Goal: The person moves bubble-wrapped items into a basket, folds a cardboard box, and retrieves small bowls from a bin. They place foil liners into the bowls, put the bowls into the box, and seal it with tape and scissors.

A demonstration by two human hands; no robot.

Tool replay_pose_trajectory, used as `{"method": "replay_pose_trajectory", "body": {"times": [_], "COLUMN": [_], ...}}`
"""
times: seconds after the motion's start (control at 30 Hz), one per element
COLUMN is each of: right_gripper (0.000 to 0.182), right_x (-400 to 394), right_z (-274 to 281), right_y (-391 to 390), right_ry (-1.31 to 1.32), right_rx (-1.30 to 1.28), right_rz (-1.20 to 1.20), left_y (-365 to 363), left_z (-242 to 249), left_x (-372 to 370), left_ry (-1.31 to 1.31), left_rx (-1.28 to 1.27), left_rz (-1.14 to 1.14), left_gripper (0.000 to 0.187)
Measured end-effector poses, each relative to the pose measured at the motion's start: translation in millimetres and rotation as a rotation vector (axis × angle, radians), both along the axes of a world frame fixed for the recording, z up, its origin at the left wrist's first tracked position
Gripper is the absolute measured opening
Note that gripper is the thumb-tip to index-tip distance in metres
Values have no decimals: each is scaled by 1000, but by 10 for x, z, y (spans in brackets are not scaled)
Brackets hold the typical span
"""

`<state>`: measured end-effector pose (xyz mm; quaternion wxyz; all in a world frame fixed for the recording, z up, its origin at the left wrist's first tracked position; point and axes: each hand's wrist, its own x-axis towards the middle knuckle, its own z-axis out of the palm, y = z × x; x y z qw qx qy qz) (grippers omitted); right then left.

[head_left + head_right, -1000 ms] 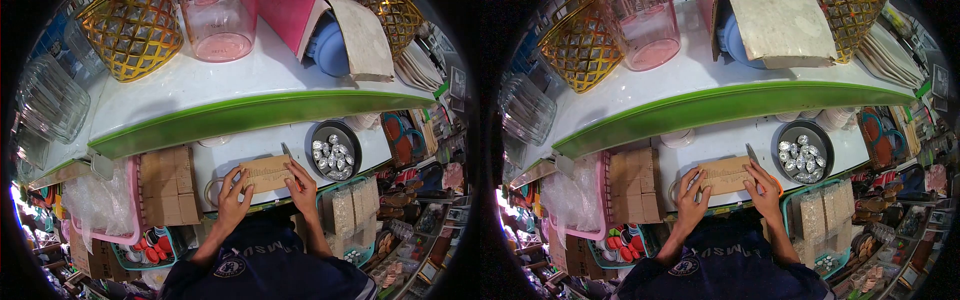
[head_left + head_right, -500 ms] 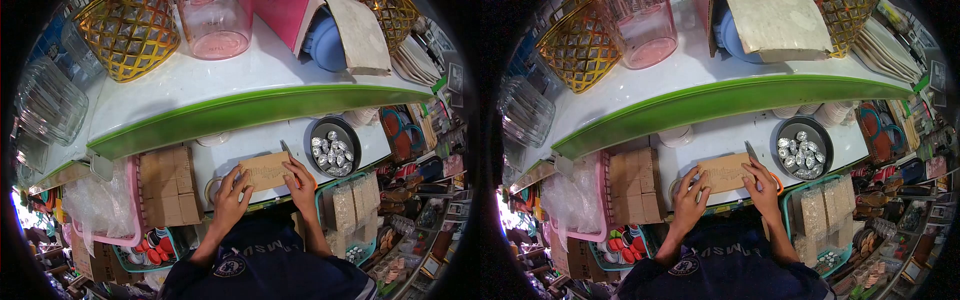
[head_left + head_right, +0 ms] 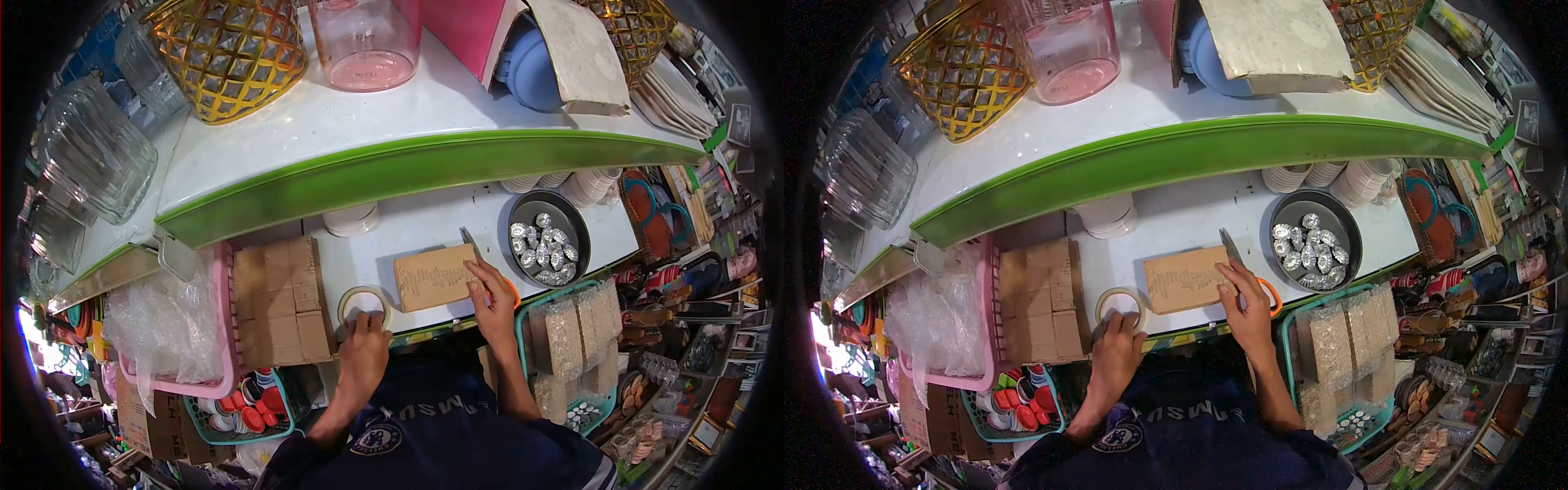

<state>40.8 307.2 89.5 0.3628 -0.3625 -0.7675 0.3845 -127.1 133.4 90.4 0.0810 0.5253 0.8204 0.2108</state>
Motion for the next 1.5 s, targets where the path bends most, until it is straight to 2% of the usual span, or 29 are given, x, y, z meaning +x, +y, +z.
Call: {"method": "replay_pose_trajectory", "body": {"times": [0.17,0.23,0.27,0.37,0.43,0.57,0.63,0.67,0.73,0.8,0.83,0.87,1.07,1.27,1.33,1.5], "right_gripper": [31,34,34,40,47,54,57,57,52,46,44,43,37,39,38,36], "right_x": [-15,-14,-15,-40,-86,-70,-35,-27,-60,-168,-130,-169,-150,-94,-73,-52], "right_z": [53,80,95,162,217,227,276,310,415,613,590,594,581,595,552,678], "right_y": [-35,-56,-68,-116,-182,-294,-379,-440,-584,-714,-736,-731,-788,-757,-764,-700], "right_ry": [-27,-42,-41,-124,-102,-166,1,0,385,473,357,383,388,293,299,263], "right_rx": [32,-5,-6,118,145,319,423,421,-167,-480,-384,-354,-429,-283,-412,-209], "right_rz": [-16,-15,-15,2,-46,-150,-53,-53,385,559,590,671,627,508,412,331], "left_y": [-40,-29,-40,-84,-104,-125,-144,-142,-128,-130,-112,-105,-140,-142,-165,-169], "left_z": [-38,115,170,295,343,444,459,446,379,298,295,288,355,480,501,518], "left_x": [-53,-97,-109,-107,-61,15,59,86,145,213,244,262,277,258,250,263], "left_ry": [-4,-79,-78,-219,-466,-434,-478,-479,-581,-611,-634,-658,-607,-530,-529,-558], "left_rx": [54,275,274,368,431,526,589,587,708,700,722,745,664,622,592,571], "left_rz": [-47,-81,-81,-57,13,-10,-58,-58,-151,-164,-199,-233,-275,-264,-253,-248], "left_gripper": [25,20,20,18,19,22,25,25,27,29,31,33,33,29,28,28]}}
